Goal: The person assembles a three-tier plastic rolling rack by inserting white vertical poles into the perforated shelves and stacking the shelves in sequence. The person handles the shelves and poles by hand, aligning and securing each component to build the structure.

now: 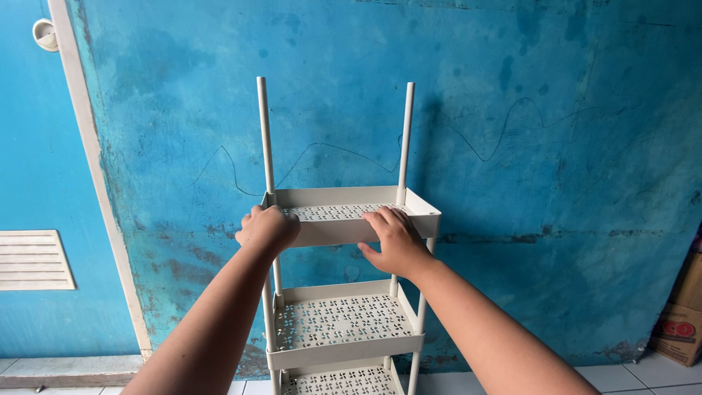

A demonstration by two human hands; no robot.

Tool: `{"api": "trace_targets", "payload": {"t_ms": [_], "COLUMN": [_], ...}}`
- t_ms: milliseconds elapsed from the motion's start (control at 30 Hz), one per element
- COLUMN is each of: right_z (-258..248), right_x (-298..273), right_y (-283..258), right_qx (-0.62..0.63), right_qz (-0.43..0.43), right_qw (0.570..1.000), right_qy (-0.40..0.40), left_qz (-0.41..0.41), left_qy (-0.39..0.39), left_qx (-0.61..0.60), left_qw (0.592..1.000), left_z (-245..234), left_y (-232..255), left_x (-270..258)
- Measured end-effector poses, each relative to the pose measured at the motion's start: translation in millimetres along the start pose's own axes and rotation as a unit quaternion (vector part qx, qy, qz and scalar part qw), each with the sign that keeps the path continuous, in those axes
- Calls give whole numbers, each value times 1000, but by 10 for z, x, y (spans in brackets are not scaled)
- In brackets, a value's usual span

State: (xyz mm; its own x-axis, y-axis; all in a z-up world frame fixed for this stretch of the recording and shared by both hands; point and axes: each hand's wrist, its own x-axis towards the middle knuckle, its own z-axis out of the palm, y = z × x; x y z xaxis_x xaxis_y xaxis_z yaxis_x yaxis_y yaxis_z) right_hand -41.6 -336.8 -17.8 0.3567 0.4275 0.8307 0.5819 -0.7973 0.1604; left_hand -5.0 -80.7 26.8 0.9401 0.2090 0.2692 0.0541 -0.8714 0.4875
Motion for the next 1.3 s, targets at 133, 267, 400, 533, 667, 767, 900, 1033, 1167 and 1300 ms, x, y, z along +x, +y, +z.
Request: {"api": "trace_targets", "payload": {"t_ms": [133, 267, 400, 533, 667, 767, 900, 1033, 1167, 1300], "right_z": [-254, -428, -377, -152, 156, 281, 398, 461, 497, 542], "right_x": [-194, -435, -691, -716, -677, -654, -634, -656, -620, -619], "right_y": [204, 530, 801, 933, 956, 1015, 1087, 1132, 1160, 1191], "right_qx": [-111, -120, -47, -21, 9, 9, 4, 5, 9, 15], "right_qz": [43, 80, 63, 44, 35, 42, 62, 73, 79, 78], "right_qw": [991, 988, 996, 989, 977, 970, 958, 954, 948, 944], "right_qy": [-57, -56, 51, 138, 212, 238, 281, 291, 308, 321], "left_qz": [108, 211, 240, 285, 310, 323, 324, 353, 358, 364], "left_qy": [100, 155, 162, 250, 324, 336, 362, 406, 418, 429], "left_qx": [111, 70, 93, 70, 78, 68, 63, 44, 38, 22], "left_qw": [983, 963, 953, 923, 890, 882, 872, 842, 834, 826], "left_z": [94, 225, 178, 183, 248, 268, 351, 427, 478, 519], "left_y": [45, -51, -65, -73, -131, -130, -97, -108, -105, -115], "left_x": [-72, -205, -231, -294, -314, -263, -202, -137, -36, 29]}}
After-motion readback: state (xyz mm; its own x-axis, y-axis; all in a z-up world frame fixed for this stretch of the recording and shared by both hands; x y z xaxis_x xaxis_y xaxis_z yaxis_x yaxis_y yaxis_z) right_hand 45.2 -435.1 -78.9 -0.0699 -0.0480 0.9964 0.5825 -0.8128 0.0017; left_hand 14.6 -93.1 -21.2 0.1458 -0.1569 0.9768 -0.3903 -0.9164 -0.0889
